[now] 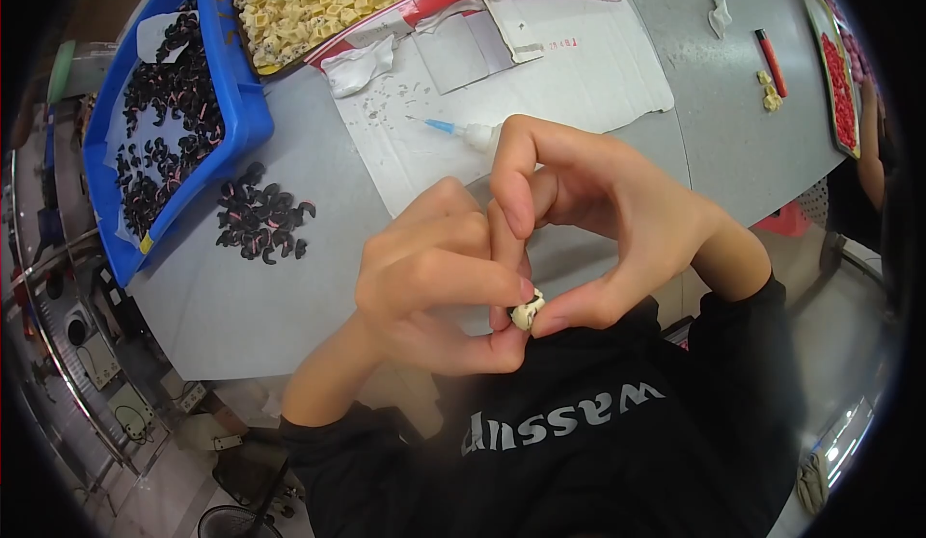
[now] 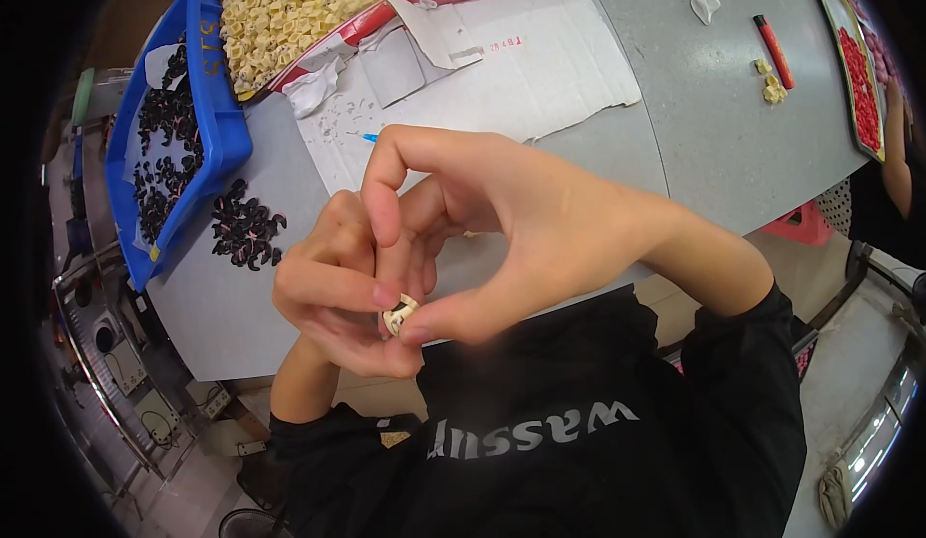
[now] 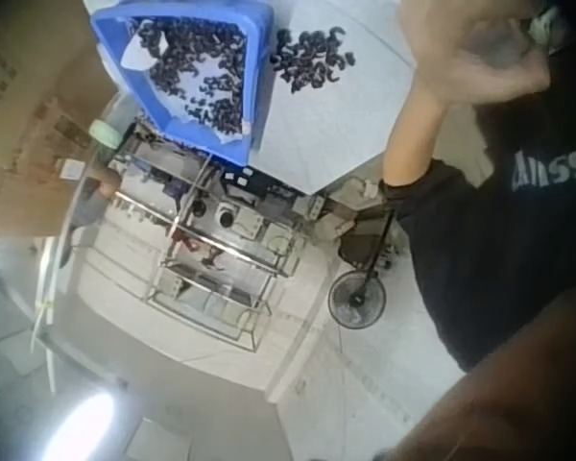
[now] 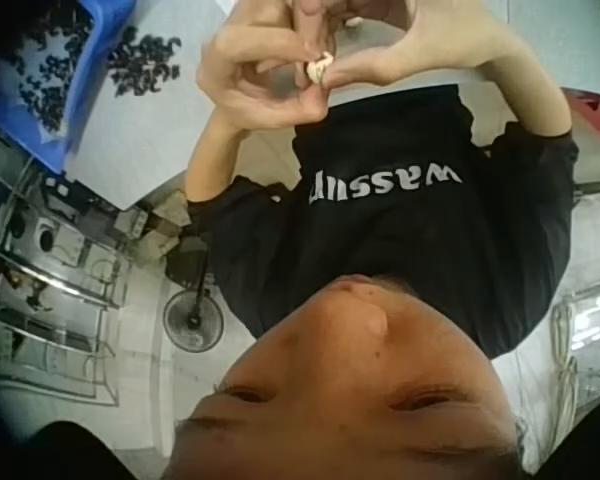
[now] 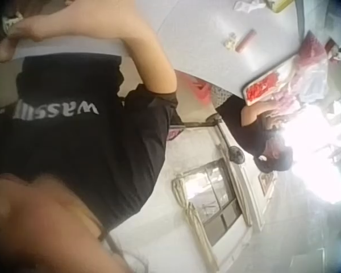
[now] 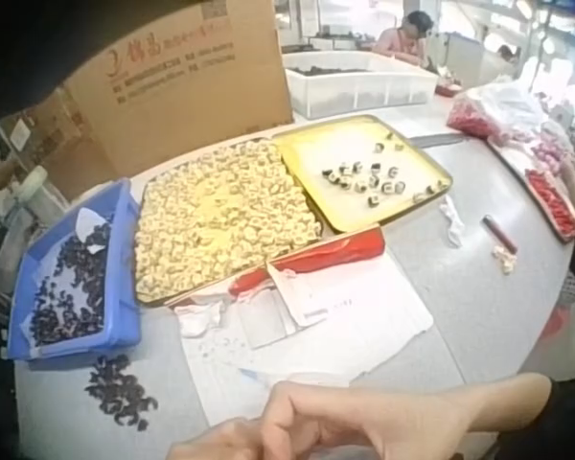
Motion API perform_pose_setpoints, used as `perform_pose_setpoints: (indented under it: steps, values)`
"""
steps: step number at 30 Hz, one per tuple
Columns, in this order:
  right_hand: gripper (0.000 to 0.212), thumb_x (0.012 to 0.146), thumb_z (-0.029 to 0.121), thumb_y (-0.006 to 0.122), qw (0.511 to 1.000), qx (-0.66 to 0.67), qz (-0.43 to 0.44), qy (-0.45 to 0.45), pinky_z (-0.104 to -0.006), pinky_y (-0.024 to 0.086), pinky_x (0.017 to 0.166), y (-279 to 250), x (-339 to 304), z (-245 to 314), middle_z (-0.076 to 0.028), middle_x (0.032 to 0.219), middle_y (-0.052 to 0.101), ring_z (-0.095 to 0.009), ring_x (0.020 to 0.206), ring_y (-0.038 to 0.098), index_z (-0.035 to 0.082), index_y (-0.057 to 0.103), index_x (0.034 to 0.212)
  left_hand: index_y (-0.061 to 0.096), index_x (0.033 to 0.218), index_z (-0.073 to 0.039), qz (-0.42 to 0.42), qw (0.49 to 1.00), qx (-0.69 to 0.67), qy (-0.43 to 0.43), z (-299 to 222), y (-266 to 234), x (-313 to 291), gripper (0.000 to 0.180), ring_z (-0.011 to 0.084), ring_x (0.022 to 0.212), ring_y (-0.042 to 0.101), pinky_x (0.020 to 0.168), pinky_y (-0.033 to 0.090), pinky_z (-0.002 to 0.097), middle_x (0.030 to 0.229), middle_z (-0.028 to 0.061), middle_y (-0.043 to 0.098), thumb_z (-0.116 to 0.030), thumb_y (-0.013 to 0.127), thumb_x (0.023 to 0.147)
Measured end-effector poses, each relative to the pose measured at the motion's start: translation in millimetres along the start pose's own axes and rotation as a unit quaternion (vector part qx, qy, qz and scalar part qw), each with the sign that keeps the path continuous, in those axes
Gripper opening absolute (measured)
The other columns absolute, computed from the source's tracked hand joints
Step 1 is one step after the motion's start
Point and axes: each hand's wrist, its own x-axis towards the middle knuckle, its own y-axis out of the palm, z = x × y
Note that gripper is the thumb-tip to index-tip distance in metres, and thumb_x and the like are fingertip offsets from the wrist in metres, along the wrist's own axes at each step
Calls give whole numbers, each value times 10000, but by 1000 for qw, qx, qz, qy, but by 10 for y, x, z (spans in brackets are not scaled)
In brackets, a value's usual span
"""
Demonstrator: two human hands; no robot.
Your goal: Manually assembling small toy components by applying glue and joining parts.
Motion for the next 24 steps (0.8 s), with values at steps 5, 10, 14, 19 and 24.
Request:
perform_pose_setpoints:
  steps: [5,10,14,19,24]
  values:
    - [469,612,-53,725,1000,-21,17,2,-261,447,766,0,-7,-14,-75,783,611,-135,770,601,51,375,905,567,729,-118,-15,999,35,10,-25,43,5,302,123,514,405,535,297,238,558,-50,513,19,628,467]
    - [466,606,-56,725,999,-33,14,4,-263,445,777,0,-15,-4,-68,782,597,-136,779,601,47,381,904,558,637,-123,-5,996,86,36,-33,23,43,236,139,506,346,501,263,250,538,-46,466,-7,617,440]
    - [460,603,-59,722,999,-32,14,17,-264,445,775,-7,-12,-10,-70,780,599,-137,772,599,48,381,894,554,586,-117,-13,993,107,56,-12,19,22,179,138,495,343,481,258,253,521,-47,449,-23,642,462]
    - [463,602,-56,722,999,-30,15,19,-264,447,765,-6,-5,-10,-75,774,606,-139,762,597,50,371,885,555,585,-114,-23,993,98,59,-14,21,21,165,137,495,356,481,270,246,518,-50,456,-63,697,519]
    - [470,607,-50,726,999,-50,19,3,-268,451,749,8,4,7,-85,770,606,-146,755,598,57,356,877,602,713,-119,-32,995,84,43,-12,29,-4,243,137,498,364,484,291,242,524,-53,479,-46,714,511]
